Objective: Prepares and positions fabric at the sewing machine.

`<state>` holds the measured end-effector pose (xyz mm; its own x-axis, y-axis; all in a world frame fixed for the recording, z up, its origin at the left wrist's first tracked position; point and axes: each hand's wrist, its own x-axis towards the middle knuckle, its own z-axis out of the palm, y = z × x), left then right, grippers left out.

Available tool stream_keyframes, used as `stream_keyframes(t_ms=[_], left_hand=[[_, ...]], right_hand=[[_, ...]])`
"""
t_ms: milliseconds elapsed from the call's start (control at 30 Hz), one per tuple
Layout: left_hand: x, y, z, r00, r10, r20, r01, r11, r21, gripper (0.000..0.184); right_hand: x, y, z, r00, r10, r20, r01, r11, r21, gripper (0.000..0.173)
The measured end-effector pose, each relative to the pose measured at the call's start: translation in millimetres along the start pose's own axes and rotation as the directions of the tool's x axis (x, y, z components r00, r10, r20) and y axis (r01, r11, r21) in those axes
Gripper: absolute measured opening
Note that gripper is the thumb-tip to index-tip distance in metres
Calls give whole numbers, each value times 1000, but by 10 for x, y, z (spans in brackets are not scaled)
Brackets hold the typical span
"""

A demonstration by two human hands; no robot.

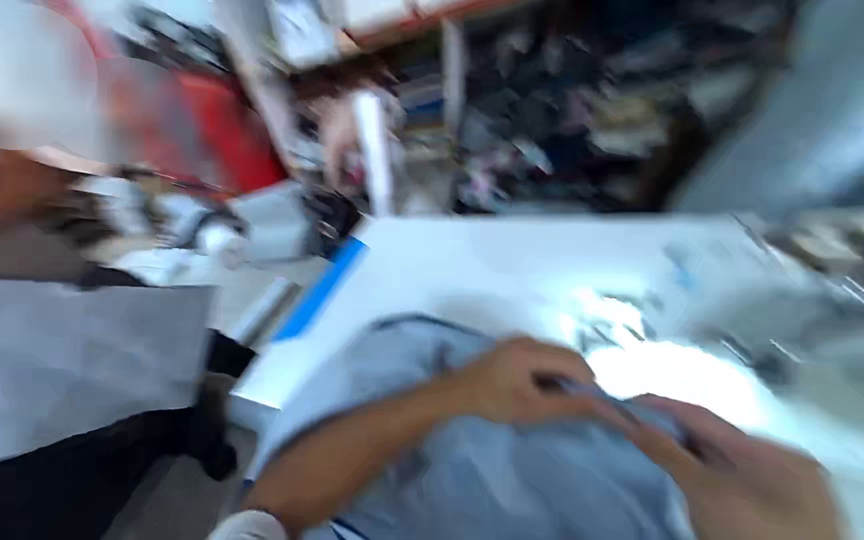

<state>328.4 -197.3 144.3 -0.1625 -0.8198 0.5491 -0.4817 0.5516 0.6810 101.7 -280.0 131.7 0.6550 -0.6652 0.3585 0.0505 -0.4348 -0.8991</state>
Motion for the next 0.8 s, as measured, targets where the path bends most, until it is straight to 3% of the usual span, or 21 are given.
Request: stream_keyframes(t_ms=[67,267,400,800], left_hand=[[16,-5,-25,999,-30,40,30,1000,-8,16],[54,-3,43,994,-114,1,113,990,88,22],[72,-27,1,982,-122,141,112,991,78,40],[59,-53,-93,971,-114,210,112,994,22,38]], right_hand=[[-47,35,73,989,113,-97,-102,988,113,15],[-27,-10,93,944,322,-77,-251,847,468,10],[-21,22,82,934,353,-57,-269,799,538,16],[12,17,150,928,361,-96,-254,798,547,10]])
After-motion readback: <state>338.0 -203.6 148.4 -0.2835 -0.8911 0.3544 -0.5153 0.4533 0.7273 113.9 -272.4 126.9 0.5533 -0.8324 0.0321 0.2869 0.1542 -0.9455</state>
